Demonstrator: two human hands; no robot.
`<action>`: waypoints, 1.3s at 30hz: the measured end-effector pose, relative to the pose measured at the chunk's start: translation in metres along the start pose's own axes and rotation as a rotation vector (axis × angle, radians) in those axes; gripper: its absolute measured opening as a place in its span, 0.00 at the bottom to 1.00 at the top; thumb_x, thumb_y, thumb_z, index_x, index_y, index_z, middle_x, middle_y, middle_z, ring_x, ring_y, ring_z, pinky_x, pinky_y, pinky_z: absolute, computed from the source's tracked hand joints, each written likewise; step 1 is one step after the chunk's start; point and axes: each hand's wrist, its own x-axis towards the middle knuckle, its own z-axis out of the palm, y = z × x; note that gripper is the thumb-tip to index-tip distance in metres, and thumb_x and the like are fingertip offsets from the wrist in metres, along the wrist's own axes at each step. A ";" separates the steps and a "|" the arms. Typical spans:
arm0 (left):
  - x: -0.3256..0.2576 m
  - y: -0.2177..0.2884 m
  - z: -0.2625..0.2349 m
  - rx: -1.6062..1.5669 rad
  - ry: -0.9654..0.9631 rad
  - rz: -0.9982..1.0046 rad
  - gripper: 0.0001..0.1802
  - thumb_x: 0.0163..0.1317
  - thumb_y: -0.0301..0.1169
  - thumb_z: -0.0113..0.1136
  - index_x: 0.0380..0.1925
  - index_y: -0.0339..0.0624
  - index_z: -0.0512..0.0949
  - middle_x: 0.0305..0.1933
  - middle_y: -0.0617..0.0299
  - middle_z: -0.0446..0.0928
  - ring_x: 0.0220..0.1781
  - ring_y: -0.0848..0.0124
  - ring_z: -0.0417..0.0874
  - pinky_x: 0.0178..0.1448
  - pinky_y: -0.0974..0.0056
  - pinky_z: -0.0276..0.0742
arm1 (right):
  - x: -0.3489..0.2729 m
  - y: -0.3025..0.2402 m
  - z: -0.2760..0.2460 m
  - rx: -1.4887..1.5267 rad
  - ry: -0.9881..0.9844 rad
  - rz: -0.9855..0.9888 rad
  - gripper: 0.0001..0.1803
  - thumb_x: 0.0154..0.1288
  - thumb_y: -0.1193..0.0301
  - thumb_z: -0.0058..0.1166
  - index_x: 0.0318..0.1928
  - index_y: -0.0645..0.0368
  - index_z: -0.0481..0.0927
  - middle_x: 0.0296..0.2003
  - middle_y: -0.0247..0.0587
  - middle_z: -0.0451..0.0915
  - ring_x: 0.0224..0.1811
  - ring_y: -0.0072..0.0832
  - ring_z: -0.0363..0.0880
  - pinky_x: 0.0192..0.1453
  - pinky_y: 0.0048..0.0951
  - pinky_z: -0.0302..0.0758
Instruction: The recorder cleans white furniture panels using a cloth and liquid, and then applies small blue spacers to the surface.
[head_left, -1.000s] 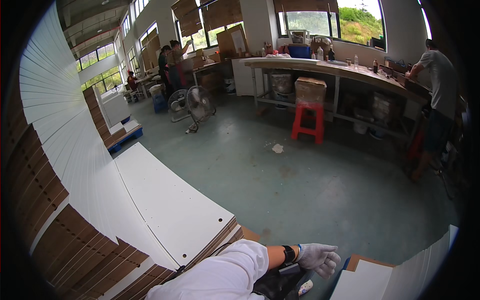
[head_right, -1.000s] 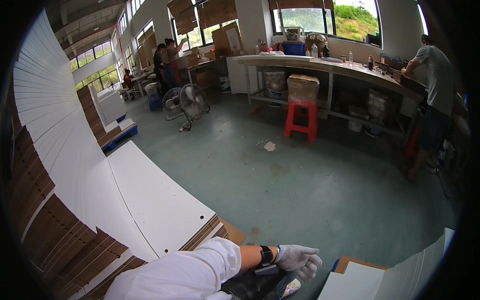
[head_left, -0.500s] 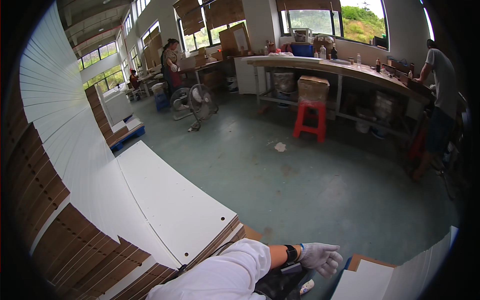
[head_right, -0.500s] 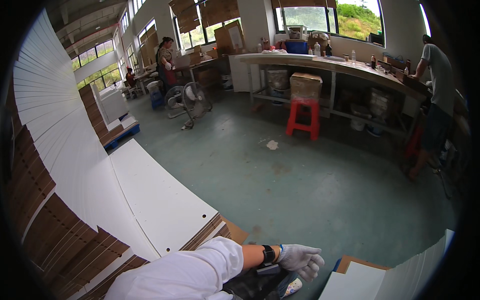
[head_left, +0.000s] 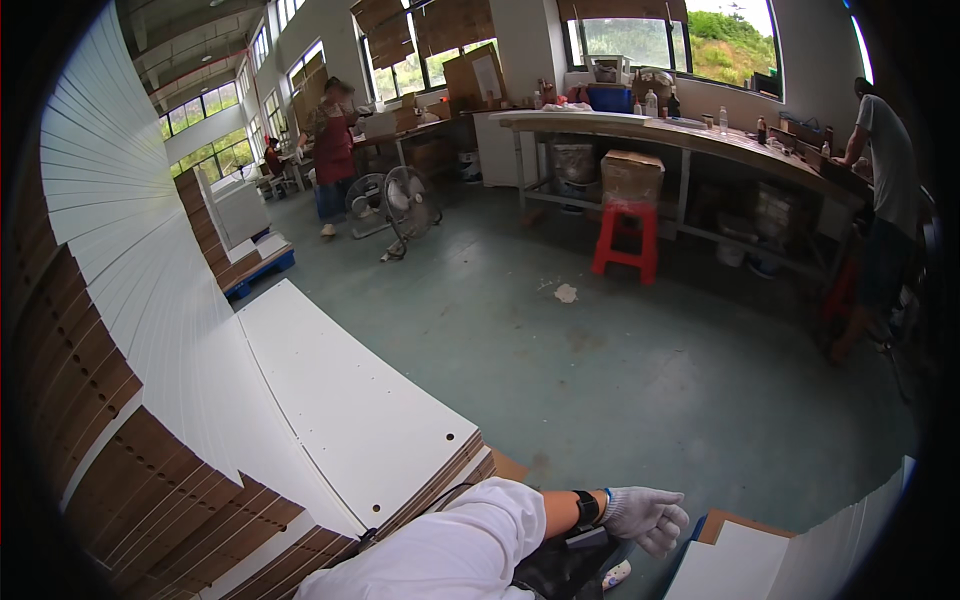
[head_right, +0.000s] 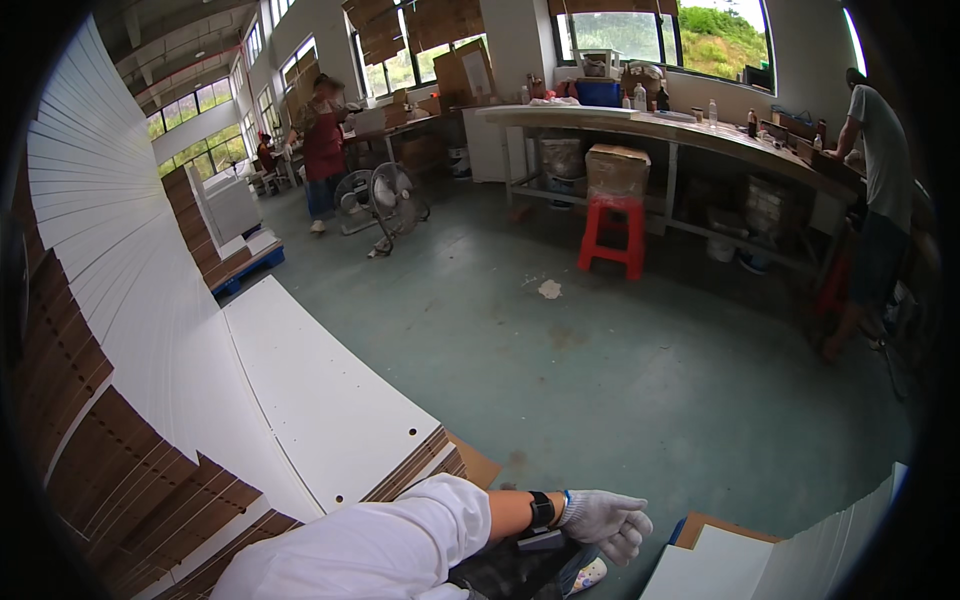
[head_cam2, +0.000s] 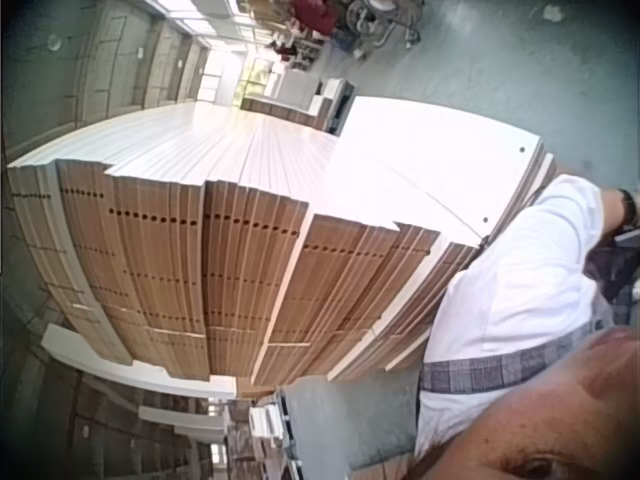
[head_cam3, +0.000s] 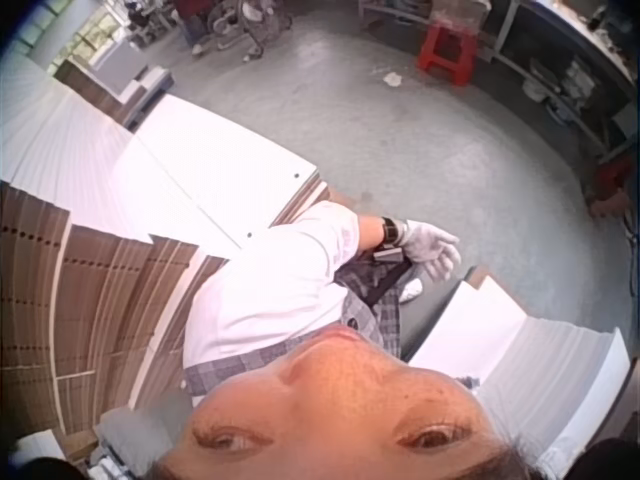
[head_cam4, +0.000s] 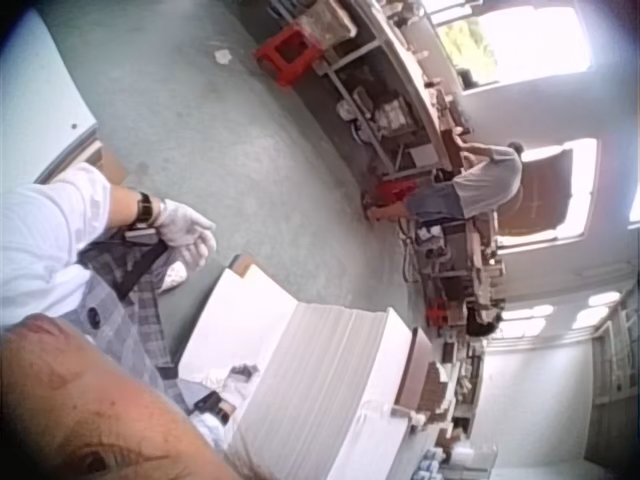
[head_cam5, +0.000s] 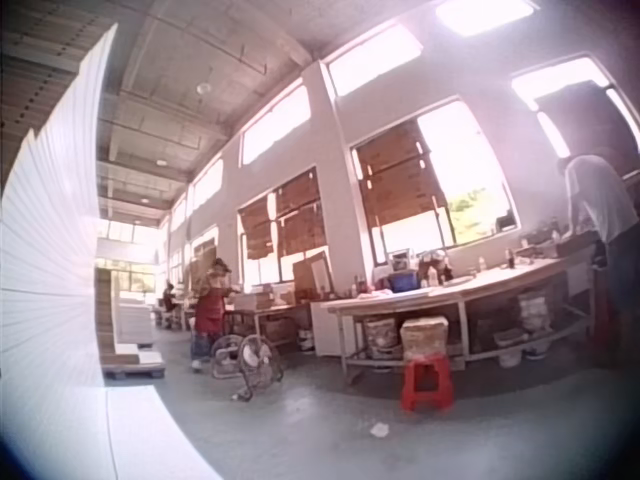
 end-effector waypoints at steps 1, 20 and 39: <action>-0.001 0.001 0.001 0.005 0.023 -0.003 0.25 0.70 0.54 0.40 0.44 0.44 0.74 0.37 0.59 0.80 0.47 0.58 0.81 0.58 0.45 0.73 | 0.002 0.000 0.000 -0.002 -0.005 0.005 0.10 0.67 0.61 0.46 0.39 0.52 0.74 0.28 0.33 0.77 0.29 0.27 0.75 0.37 0.33 0.76; 0.007 -0.005 -0.004 0.008 0.050 0.012 0.27 0.67 0.57 0.43 0.47 0.44 0.70 0.36 0.58 0.78 0.44 0.56 0.81 0.56 0.40 0.73 | 0.028 -0.004 0.002 -0.058 -0.046 0.024 0.09 0.67 0.63 0.46 0.40 0.53 0.73 0.29 0.34 0.77 0.29 0.27 0.75 0.37 0.33 0.77; 0.001 -0.001 0.012 -0.008 0.029 -0.009 0.25 0.69 0.55 0.41 0.44 0.44 0.73 0.37 0.58 0.80 0.46 0.58 0.81 0.57 0.47 0.75 | 0.034 0.025 -0.029 -0.062 -0.055 -0.061 0.09 0.67 0.64 0.46 0.42 0.54 0.72 0.30 0.34 0.76 0.30 0.27 0.75 0.37 0.33 0.77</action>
